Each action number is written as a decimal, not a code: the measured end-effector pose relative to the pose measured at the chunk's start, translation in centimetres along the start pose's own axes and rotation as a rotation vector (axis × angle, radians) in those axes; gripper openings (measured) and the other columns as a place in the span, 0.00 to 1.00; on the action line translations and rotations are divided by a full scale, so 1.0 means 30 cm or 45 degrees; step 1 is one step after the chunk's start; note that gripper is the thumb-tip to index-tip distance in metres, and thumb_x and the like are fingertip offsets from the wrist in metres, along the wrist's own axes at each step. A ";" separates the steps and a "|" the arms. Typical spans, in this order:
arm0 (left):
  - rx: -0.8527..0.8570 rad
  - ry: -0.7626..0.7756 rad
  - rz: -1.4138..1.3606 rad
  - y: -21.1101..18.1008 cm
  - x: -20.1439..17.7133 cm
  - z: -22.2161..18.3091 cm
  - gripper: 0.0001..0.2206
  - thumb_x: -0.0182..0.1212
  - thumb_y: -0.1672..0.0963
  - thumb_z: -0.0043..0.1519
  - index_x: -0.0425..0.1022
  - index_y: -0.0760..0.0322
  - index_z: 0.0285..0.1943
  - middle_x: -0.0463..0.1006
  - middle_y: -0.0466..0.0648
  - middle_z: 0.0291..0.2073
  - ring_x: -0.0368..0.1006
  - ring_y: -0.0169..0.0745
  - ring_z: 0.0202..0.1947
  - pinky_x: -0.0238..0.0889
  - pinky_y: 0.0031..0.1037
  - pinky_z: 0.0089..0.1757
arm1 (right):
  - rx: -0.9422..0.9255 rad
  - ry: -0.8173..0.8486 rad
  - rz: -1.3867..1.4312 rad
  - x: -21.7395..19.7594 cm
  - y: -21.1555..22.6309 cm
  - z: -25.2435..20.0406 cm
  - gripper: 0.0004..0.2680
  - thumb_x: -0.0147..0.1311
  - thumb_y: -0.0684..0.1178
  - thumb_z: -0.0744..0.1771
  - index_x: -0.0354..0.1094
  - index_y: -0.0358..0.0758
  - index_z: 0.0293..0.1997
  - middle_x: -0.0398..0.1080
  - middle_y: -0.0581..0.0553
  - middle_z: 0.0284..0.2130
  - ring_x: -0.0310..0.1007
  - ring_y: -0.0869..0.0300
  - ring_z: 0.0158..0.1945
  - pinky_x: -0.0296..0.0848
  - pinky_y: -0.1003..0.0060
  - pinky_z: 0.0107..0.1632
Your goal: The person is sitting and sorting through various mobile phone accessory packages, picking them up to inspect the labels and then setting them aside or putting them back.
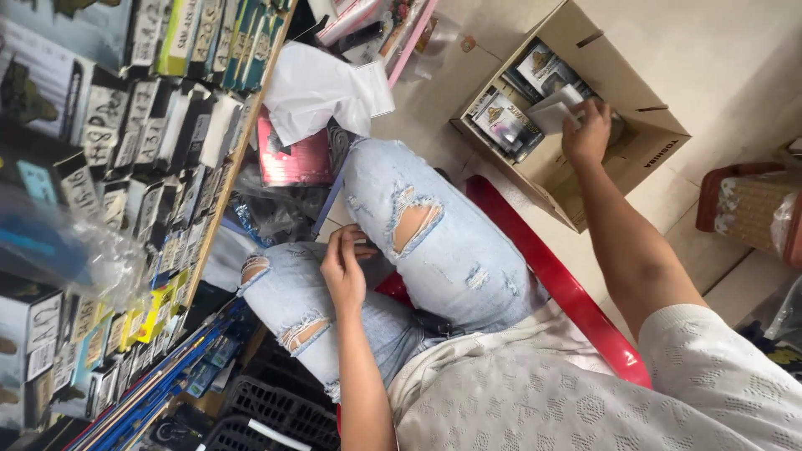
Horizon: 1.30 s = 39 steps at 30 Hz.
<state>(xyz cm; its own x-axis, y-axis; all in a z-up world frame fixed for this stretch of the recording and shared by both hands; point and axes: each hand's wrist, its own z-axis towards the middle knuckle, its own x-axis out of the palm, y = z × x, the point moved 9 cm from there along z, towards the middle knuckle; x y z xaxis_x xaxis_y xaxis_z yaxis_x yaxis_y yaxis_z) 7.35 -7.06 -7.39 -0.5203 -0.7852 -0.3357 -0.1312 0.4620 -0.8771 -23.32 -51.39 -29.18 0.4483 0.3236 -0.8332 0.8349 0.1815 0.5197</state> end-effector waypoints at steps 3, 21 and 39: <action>-0.013 0.001 0.003 0.026 0.000 0.005 0.15 0.43 0.53 0.74 0.76 0.63 0.50 0.83 0.53 0.37 0.80 0.42 0.29 0.77 0.29 0.35 | 0.025 -0.041 -0.043 -0.035 0.060 -0.009 0.18 0.60 0.34 0.66 0.55 0.43 0.57 0.57 0.39 0.51 0.63 0.37 0.60 0.69 0.43 0.60; -0.001 -0.117 0.057 0.037 -0.046 0.003 0.13 0.45 0.54 0.74 0.76 0.63 0.47 0.83 0.52 0.36 0.79 0.39 0.28 0.76 0.29 0.36 | 0.141 0.215 -0.131 0.140 -0.133 0.020 0.12 0.60 0.51 0.69 0.71 0.48 0.60 0.76 0.37 0.48 0.75 0.37 0.52 0.72 0.37 0.55; -0.181 1.531 -1.052 -0.429 0.599 -0.298 0.40 0.39 0.35 0.66 0.55 0.64 0.78 0.74 0.61 0.59 0.73 0.47 0.56 0.66 0.36 0.56 | -0.511 1.343 1.208 -0.589 0.967 -0.535 0.06 0.60 0.36 0.62 0.81 0.30 0.38 0.82 0.37 0.24 0.75 0.58 0.19 0.77 0.64 0.24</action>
<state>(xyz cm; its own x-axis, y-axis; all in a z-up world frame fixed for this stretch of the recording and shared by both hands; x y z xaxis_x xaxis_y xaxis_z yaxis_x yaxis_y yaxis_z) -7.86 -23.42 0.96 -0.6229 -0.0648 0.7796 -0.7783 0.1527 -0.6091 -12.15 -36.93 3.64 0.1833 0.9453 0.2698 0.1469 -0.2977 0.9433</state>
